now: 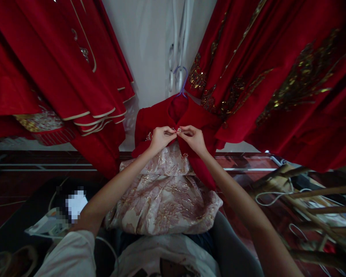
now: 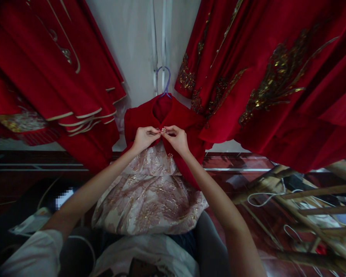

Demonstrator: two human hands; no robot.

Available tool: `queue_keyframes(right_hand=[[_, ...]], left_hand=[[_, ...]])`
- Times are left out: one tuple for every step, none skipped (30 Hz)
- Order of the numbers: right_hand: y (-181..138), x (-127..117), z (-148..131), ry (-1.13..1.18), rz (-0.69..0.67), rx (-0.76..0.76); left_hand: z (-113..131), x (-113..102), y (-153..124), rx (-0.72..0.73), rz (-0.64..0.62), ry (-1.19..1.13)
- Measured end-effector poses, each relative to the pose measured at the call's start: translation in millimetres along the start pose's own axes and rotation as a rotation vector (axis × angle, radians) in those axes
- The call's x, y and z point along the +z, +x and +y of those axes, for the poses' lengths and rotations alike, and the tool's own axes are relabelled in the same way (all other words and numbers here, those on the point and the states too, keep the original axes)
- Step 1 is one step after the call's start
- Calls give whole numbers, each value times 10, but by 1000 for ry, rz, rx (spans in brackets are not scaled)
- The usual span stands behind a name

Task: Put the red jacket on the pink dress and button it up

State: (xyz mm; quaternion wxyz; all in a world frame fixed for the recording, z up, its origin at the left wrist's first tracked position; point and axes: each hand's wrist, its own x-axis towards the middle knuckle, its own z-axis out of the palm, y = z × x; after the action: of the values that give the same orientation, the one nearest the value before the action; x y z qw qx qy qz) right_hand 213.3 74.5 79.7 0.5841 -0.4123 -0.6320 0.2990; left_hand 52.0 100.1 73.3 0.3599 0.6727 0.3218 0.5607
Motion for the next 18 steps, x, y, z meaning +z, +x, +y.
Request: queue_keyframes(right_hand=[[2, 1, 1, 1, 3, 3], [3, 3, 3, 0, 7, 4], [4, 7, 8, -3, 11, 3], [6, 12, 17, -7, 17, 0], [8, 18, 29, -11, 22, -4], [11, 26, 45, -14, 28, -9], [14, 33, 63, -16, 36, -11], [18, 40, 81, -15, 45, -12], [23, 45, 99, -12, 53, -10], [28, 49, 114, -5, 59, -5], [33, 51, 125, 5, 60, 3], [38, 51, 132, 15, 60, 11], [43, 50, 136, 25, 58, 18], [47, 48, 136, 33, 53, 23], [52, 44, 134, 38, 48, 25], [56, 41, 132, 42, 43, 27], [61, 38, 131, 45, 38, 29], [66, 34, 131, 46, 35, 31]], left_hand=[[-3, -3, 7, 4, -2, -1], [-5, -6, 14, 7, -5, 0], [-6, -11, 22, 9, -9, 3], [-6, -18, 32, 11, -14, 9], [-5, -25, 41, 13, -19, 18], [-2, -33, 50, 16, -25, 26], [1, -41, 60, 19, -33, 32], [4, -48, 69, 22, -40, 34], [8, -54, 78, 25, -48, 33], [10, -60, 87, 30, -57, 31], [12, -64, 95, 36, -69, 27], [12, -69, 105, 43, -83, 25], [11, -74, 115, 52, -99, 26], [8, -81, 126, 61, -116, 29], [4, -89, 140, 69, -135, 37], [1, -98, 155, 77, -155, 49], [-3, -109, 172, 85, -175, 64], [-5, -120, 192, 96, -195, 82]])
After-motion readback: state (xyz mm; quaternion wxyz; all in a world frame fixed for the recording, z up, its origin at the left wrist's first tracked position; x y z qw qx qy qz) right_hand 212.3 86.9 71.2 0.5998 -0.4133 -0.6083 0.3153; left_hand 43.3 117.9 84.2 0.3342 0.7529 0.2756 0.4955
